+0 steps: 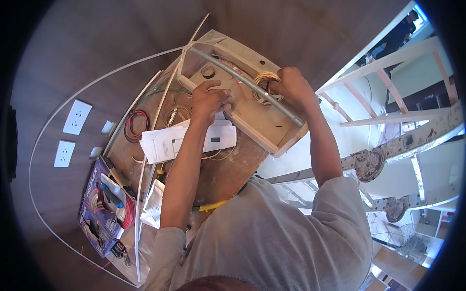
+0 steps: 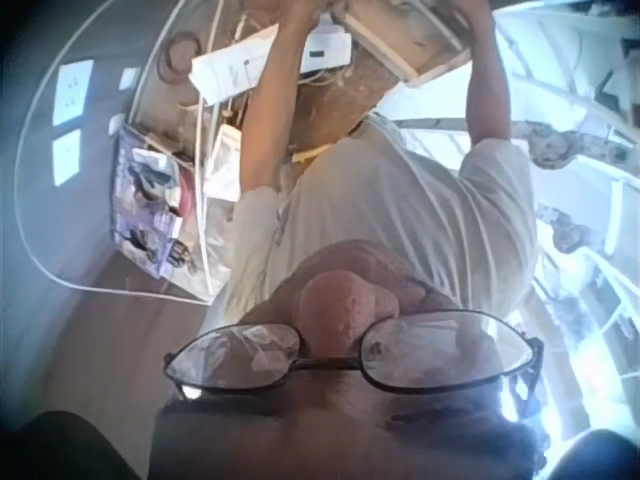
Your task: The person prepares electrical components by hand and using pliers; they strip wires, handle a small wooden strip, and sort through items in a small box.
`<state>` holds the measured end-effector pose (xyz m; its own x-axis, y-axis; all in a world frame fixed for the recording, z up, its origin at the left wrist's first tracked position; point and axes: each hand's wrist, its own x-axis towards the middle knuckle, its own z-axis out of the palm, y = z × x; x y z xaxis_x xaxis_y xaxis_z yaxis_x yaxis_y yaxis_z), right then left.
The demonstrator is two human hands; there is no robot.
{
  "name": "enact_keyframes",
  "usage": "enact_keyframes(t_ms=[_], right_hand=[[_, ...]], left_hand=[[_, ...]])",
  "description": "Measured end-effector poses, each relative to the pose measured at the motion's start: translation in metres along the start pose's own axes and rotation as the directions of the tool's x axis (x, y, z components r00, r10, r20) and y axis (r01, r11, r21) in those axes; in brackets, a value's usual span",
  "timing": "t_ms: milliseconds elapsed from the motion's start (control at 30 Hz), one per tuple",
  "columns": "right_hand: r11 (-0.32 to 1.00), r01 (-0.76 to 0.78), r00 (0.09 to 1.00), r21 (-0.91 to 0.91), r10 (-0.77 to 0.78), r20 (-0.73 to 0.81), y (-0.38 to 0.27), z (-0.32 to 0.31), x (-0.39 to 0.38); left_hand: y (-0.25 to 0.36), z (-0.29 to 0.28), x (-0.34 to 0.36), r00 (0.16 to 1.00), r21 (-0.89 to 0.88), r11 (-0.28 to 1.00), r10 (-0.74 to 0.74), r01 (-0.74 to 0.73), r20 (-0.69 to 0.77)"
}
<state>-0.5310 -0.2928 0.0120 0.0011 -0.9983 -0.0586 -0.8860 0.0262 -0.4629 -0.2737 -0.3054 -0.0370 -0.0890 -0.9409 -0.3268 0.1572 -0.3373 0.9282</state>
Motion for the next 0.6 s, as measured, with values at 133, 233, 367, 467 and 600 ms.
enact_keyframes(t_ms=[133,233,367,467,600], right_hand=[[0.999,0.020,1.000,-0.046,-0.020,0.003,0.007,0.003,0.005],[0.999,-0.025,1.000,-0.034,0.025,-0.006,0.003,0.004,0.004],[0.992,0.007,0.997,-0.125,0.003,0.078,0.004,0.005,-0.001],[0.979,0.079,0.994,-0.190,-0.064,0.084,0.016,0.010,-0.005],[0.963,0.167,0.974,-0.213,-0.128,0.185,0.013,0.016,-0.002]], left_hand=[[0.004,-0.012,0.004,0.997,0.107,0.994,-0.001,-0.007,0.075],[0.013,-0.032,-0.015,0.998,0.107,0.993,0.048,-0.053,0.047],[0.030,-0.083,-0.070,0.973,0.221,0.948,0.231,-0.228,0.012],[0.037,-0.137,-0.130,0.927,0.358,0.883,0.360,-0.303,-0.102],[0.021,-0.226,-0.219,0.797,0.511,0.814,0.492,-0.278,-0.350]])
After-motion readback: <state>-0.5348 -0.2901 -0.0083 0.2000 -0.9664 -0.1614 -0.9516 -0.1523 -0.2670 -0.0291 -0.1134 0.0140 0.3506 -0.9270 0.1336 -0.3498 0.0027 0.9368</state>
